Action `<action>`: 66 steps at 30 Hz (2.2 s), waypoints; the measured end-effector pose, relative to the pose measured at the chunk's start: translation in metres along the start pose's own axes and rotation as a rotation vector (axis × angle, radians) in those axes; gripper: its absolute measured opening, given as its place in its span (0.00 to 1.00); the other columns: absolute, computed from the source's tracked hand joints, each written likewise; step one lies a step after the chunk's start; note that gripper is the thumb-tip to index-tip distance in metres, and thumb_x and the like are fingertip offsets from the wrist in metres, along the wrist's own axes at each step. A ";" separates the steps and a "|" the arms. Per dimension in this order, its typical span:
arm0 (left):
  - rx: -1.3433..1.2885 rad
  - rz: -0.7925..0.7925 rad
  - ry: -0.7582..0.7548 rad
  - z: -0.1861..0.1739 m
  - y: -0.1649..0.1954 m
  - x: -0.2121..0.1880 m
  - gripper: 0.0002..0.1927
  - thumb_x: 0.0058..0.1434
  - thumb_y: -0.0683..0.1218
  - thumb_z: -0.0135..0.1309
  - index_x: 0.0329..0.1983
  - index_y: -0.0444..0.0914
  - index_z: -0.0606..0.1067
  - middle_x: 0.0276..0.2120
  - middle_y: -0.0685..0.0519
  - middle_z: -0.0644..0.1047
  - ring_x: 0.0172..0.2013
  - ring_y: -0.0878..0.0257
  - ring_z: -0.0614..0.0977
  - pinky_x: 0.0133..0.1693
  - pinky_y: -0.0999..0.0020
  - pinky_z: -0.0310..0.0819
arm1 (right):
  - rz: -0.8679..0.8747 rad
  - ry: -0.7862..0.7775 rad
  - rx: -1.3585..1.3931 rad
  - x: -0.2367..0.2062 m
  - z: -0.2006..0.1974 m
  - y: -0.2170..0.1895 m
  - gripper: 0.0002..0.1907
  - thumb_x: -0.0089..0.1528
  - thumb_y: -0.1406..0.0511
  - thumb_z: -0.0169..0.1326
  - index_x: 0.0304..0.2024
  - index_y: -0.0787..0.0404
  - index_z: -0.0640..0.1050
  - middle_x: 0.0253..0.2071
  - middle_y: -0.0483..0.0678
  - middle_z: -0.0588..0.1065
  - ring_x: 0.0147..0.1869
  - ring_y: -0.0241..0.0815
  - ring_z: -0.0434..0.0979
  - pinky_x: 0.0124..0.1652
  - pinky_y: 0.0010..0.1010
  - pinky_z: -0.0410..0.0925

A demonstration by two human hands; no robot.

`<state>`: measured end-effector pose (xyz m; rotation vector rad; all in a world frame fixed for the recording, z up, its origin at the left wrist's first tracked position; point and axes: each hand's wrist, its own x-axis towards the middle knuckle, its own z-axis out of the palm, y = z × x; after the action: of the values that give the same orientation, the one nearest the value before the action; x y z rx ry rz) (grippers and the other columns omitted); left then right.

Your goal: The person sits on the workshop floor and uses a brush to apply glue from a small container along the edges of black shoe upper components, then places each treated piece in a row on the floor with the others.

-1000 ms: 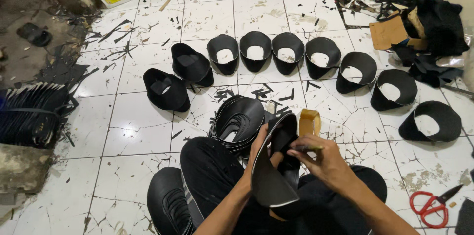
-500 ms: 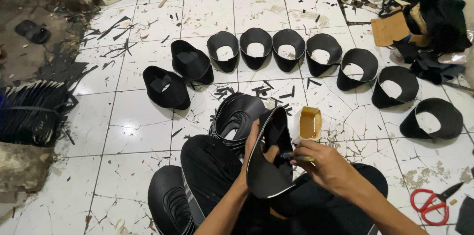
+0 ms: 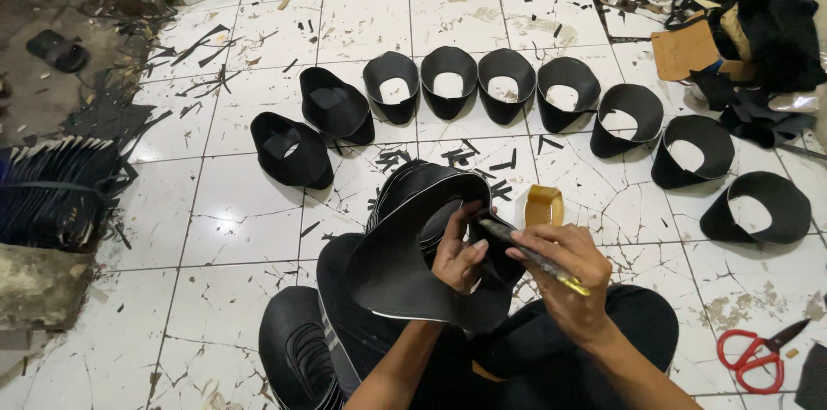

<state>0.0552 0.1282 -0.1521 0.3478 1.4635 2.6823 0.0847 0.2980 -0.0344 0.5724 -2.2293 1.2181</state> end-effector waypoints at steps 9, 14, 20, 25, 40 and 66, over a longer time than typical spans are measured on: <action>-0.133 -0.040 -0.052 -0.002 0.025 -0.007 0.30 0.66 0.42 0.47 0.72 0.33 0.59 0.62 0.48 0.68 0.61 0.62 0.69 0.62 0.70 0.59 | 0.014 -0.391 -0.053 0.012 -0.007 0.008 0.12 0.50 0.61 0.69 0.37 0.50 0.87 0.36 0.36 0.83 0.40 0.33 0.73 0.43 0.30 0.55; 0.137 0.075 -0.006 -0.003 0.012 -0.007 0.30 0.65 0.39 0.49 0.71 0.32 0.62 0.61 0.49 0.68 0.60 0.61 0.69 0.61 0.68 0.60 | 0.067 -0.539 -0.088 0.021 -0.020 0.007 0.11 0.49 0.60 0.70 0.35 0.50 0.88 0.33 0.37 0.83 0.37 0.34 0.72 0.44 0.31 0.56; 0.056 0.023 0.065 0.000 -0.011 -0.010 0.29 0.65 0.39 0.50 0.71 0.35 0.62 0.57 0.53 0.69 0.53 0.66 0.69 0.54 0.73 0.63 | -0.109 -0.226 -0.262 0.008 -0.003 -0.005 0.12 0.55 0.61 0.67 0.41 0.53 0.85 0.38 0.40 0.81 0.40 0.35 0.74 0.45 0.33 0.55; 0.005 0.011 0.059 0.007 0.001 -0.006 0.29 0.68 0.40 0.53 0.71 0.36 0.62 0.50 0.53 0.70 0.41 0.69 0.69 0.43 0.76 0.67 | 0.206 -0.684 -0.215 0.017 -0.020 0.011 0.12 0.50 0.57 0.69 0.36 0.50 0.88 0.33 0.42 0.82 0.34 0.44 0.69 0.44 0.35 0.59; 0.679 0.002 0.457 0.042 0.022 -0.018 0.32 0.65 0.39 0.63 0.67 0.34 0.60 0.40 0.41 0.73 0.39 0.56 0.74 0.41 0.66 0.71 | 0.735 -0.391 0.399 -0.006 0.007 0.039 0.53 0.50 0.74 0.68 0.72 0.58 0.55 0.71 0.53 0.64 0.66 0.48 0.72 0.57 0.37 0.69; 1.468 0.718 0.251 -0.022 -0.025 -0.033 0.11 0.64 0.51 0.61 0.37 0.39 0.85 0.22 0.51 0.66 0.24 0.66 0.67 0.26 0.70 0.62 | 0.880 -0.001 0.302 -0.035 0.007 0.177 0.11 0.63 0.67 0.57 0.45 0.68 0.81 0.37 0.53 0.83 0.39 0.42 0.85 0.39 0.29 0.78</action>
<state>0.0811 0.1184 -0.1896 0.6501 3.6524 1.2889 0.0051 0.3846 -0.1714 -0.3791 -2.3716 1.9782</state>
